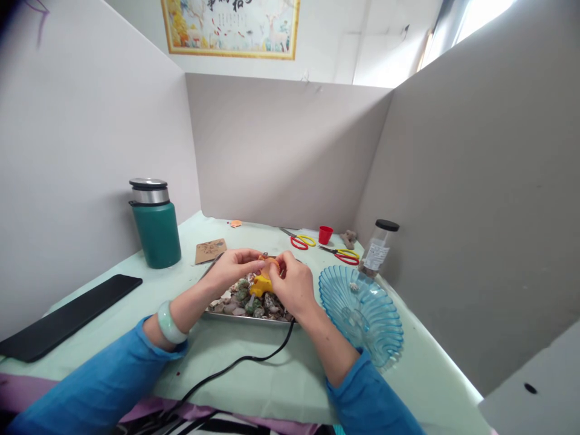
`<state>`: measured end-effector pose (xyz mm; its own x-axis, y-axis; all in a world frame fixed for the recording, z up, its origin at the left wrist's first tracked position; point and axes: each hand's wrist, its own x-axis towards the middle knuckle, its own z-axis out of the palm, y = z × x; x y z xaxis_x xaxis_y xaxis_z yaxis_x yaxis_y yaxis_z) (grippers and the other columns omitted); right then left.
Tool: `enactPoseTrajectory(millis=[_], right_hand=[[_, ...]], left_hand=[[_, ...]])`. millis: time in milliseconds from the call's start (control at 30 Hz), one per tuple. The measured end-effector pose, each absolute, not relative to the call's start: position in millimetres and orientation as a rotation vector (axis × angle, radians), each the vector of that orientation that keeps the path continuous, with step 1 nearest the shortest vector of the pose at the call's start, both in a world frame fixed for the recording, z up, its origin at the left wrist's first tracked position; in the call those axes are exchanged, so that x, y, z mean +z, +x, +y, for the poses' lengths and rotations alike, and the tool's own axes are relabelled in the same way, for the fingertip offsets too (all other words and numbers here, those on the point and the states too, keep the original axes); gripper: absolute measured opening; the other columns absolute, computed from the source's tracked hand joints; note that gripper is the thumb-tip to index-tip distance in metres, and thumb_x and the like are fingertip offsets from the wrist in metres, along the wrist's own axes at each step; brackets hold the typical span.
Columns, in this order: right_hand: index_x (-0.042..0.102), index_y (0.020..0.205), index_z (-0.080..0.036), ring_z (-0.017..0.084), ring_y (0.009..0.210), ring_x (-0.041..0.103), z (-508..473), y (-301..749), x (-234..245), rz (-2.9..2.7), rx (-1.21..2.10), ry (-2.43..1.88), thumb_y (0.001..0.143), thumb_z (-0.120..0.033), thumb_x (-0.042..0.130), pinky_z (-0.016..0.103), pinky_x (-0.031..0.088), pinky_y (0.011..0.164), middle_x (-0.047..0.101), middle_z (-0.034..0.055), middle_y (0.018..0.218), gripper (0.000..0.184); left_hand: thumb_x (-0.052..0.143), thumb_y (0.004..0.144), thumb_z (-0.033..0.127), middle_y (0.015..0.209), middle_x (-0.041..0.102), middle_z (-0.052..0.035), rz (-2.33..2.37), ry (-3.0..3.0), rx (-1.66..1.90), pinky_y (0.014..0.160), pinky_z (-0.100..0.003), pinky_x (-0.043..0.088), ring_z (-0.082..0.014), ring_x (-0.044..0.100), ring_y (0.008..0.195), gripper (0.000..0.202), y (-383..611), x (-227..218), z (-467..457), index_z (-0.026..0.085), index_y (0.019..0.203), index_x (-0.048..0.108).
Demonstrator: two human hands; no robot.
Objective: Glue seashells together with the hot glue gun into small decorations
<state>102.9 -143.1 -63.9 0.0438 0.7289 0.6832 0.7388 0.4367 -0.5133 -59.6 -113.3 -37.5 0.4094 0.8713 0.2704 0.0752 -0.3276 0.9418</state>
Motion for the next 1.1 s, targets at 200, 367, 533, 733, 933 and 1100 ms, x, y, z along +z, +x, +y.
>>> enactPoseTrajectory(millis=[200, 367, 533, 733, 933, 1100], right_hand=[[0.049, 0.073, -0.021, 0.01, 0.051, 0.047, -144.5, 103.0, -63.3, -1.698, -0.01, -1.28, 0.081, -0.029, 0.049, 0.022, 0.033, 0.052, 0.053, -0.0045, 0.059, 0.012], [0.049, 0.072, -0.02, 0.01, 0.051, 0.048, -145.1, 102.3, -63.2, -1.684, 0.012, -1.268, 0.081, -0.03, 0.05, 0.022, 0.034, 0.051, 0.054, -0.0039, 0.058, 0.013], [0.049, 0.072, -0.02, 0.011, 0.051, 0.048, -146.1, 100.7, -62.0, -1.675, 0.075, -1.244, 0.08, -0.03, 0.05, 0.021, 0.035, 0.052, 0.055, -0.0035, 0.059, 0.012], [0.05, 0.074, -0.02, 0.011, 0.053, 0.05, -144.2, 100.2, -63.7, -1.662, 0.158, -1.214, 0.081, -0.03, 0.049, 0.021, 0.036, 0.051, 0.056, -0.0025, 0.06, 0.013], [0.05, 0.073, -0.019, 0.012, 0.053, 0.051, -142.2, 100.8, -65.9, -1.623, 0.232, -1.207, 0.081, -0.035, 0.05, 0.022, 0.037, 0.051, 0.056, -0.002, 0.06, 0.017], [0.051, 0.071, -0.019, 0.012, 0.052, 0.05, -139.7, 101.5, -66.3, -1.567, 0.308, -1.191, 0.08, -0.039, 0.051, 0.022, 0.038, 0.048, 0.055, -0.0018, 0.059, 0.022]], left_hand=[[0.066, 0.07, 0.035, 0.077, 0.069, -0.0049, 0.853, 1.696, 1.004, 0.067, -0.023, 0.045, -0.0148, 0.06, 0.071, 0.028, -61.3, -38.1, -112.4, 0.012, 0.085, 0.071], [0.067, 0.068, 0.034, 0.074, 0.069, -0.004, 0.892, 1.688, 1.029, 0.064, -0.023, 0.044, -0.0152, 0.06, 0.07, 0.024, -60.7, -38.9, -111.6, 0.013, 0.08, 0.071], [0.066, 0.068, 0.032, 0.074, 0.069, -0.0039, 0.905, 1.696, 1.055, 0.062, -0.022, 0.044, -0.0145, 0.059, 0.067, 0.022, -60.0, -41.5, -110.0, 0.013, 0.078, 0.071], [0.065, 0.069, 0.033, 0.073, 0.069, -0.0042, 0.921, 1.718, 1.064, 0.062, -0.022, 0.044, -0.0144, 0.059, 0.067, 0.023, -59.3, -42.5, -109.7, 0.013, 0.078, 0.07], [0.064, 0.07, 0.039, 0.072, 0.068, -0.0034, 0.892, 1.7, 1.029, 0.06, -0.023, 0.044, -0.015, 0.06, 0.067, 0.028, -59.4, -41.9, -111.2, 0.014, 0.08, 0.071], [0.063, 0.072, 0.041, 0.074, 0.069, -0.0051, 0.807, 1.62, 1.031, 0.067, -0.024, 0.047, -0.015, 0.061, 0.069, 0.03, -59.1, -40.2, -112.2, 0.012, 0.078, 0.07]])
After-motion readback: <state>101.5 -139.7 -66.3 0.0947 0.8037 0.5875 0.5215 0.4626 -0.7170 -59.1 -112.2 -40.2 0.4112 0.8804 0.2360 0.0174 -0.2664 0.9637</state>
